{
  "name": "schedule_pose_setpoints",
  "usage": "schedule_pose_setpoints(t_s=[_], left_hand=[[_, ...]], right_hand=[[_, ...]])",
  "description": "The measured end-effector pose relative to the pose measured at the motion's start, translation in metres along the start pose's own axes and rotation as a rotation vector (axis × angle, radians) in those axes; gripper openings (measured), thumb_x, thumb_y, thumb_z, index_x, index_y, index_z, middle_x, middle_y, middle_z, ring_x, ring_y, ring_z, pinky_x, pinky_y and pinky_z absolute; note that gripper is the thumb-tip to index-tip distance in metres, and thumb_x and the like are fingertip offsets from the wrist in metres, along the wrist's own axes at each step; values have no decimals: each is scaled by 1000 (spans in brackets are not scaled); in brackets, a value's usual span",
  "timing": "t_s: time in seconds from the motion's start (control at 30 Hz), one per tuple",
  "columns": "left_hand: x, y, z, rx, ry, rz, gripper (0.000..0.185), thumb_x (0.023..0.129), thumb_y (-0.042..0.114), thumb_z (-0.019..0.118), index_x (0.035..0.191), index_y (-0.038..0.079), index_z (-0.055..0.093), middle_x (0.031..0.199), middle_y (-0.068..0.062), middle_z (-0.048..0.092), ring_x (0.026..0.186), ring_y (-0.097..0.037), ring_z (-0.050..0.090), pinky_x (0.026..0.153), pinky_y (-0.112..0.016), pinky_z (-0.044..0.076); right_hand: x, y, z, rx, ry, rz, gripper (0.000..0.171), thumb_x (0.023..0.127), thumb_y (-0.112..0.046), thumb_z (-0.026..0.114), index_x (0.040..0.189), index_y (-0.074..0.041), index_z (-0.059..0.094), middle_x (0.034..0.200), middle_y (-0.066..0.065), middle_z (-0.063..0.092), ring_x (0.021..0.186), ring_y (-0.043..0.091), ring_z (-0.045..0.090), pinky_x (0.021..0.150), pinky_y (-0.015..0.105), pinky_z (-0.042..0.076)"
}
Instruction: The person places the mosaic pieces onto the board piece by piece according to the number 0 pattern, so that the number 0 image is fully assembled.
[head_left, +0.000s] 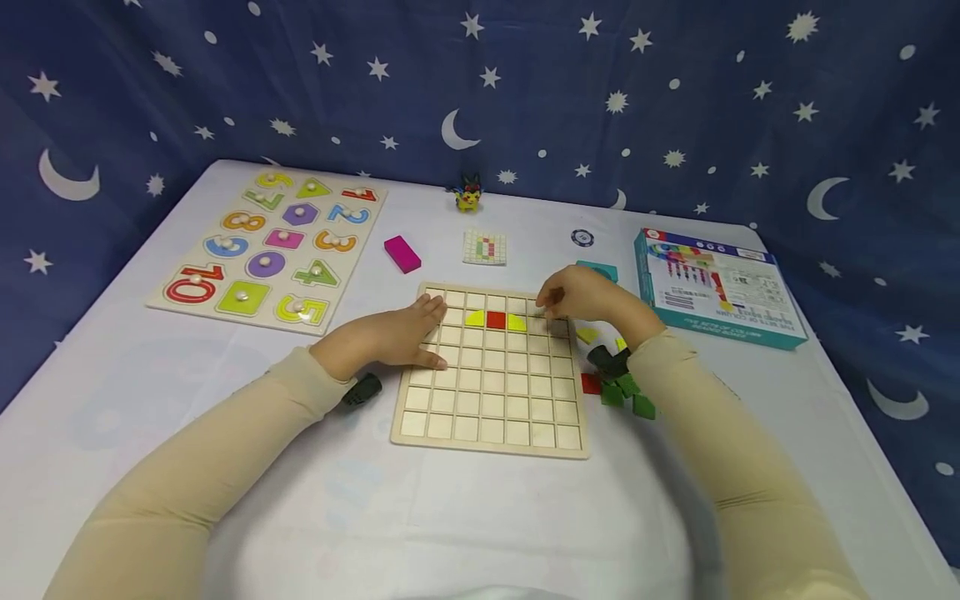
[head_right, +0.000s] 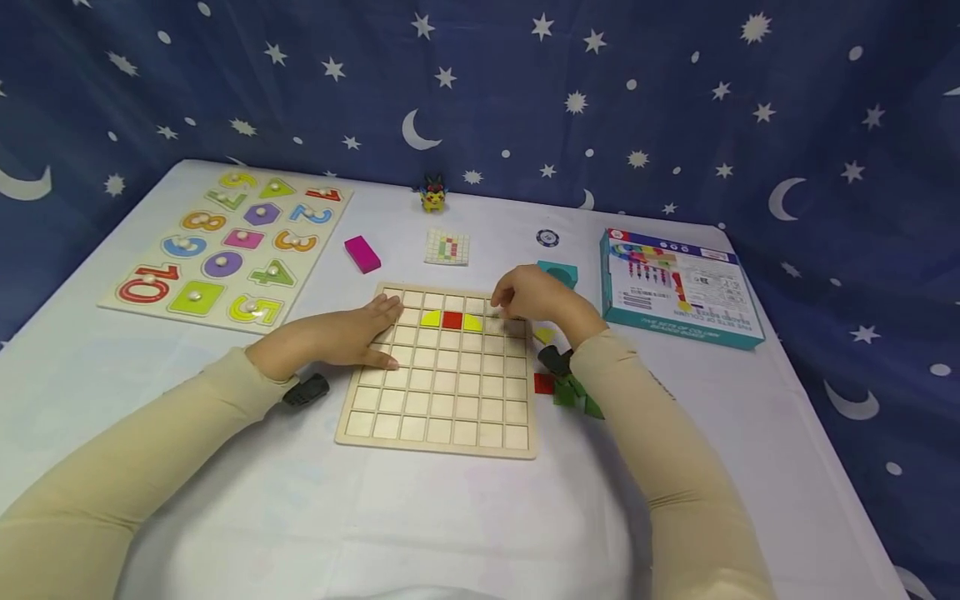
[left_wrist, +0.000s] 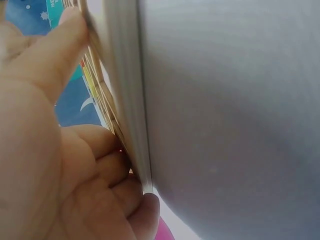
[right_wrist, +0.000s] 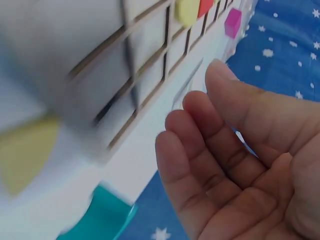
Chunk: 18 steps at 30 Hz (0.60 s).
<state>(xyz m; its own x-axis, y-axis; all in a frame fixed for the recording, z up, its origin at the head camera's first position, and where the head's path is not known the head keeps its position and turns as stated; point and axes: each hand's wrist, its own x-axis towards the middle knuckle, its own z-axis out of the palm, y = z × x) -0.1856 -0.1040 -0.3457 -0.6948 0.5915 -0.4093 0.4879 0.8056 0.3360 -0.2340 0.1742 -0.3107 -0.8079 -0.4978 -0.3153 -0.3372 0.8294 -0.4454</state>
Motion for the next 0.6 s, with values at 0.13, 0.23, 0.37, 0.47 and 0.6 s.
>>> schedule_pose_setpoints(t_s=[0.13,0.23,0.37,0.47,0.6], left_hand=[[0,-1,0,2,-4,4,93,88,48,55,145,-5,6,153,-20,0,141,-34,-4,115,-44,7],[-1,-2,1,3,-2,6,92,88,47,56,145,-6,6,153,-21,0,141,-35,-4,115,-44,7],[-1,-3,1,5,4,14,92,88,46,56,145,-7,7,153,-22,1,141,-35,-3,115,-44,8],[-2,-3,1,-3,3,15,92,88,46,56,145,-6,6,153,-21,1,141,-35,-3,115,-44,8],[-1,-1,0,-17,-3,11,92,88,46,56,145,-6,6,153,-21,-1,141,-35,-4,115,-45,7]], right_hand=[[-17,16,-5,-10,-5,15,17,83,-4,65,100,-1,68,94,11,66,87,22,59,78,36,51],[-31,28,-6,-9,-4,38,17,81,-3,67,98,0,69,91,10,67,84,21,59,78,37,52],[-51,44,-4,-12,-7,92,17,81,-7,68,97,-2,70,90,7,68,82,20,57,78,37,51],[-64,55,-2,10,-20,144,19,82,-9,68,99,-2,70,92,8,68,83,20,57,79,38,51],[-77,65,3,28,-23,204,20,81,-10,68,101,-4,70,96,8,67,86,22,55,81,40,50]])
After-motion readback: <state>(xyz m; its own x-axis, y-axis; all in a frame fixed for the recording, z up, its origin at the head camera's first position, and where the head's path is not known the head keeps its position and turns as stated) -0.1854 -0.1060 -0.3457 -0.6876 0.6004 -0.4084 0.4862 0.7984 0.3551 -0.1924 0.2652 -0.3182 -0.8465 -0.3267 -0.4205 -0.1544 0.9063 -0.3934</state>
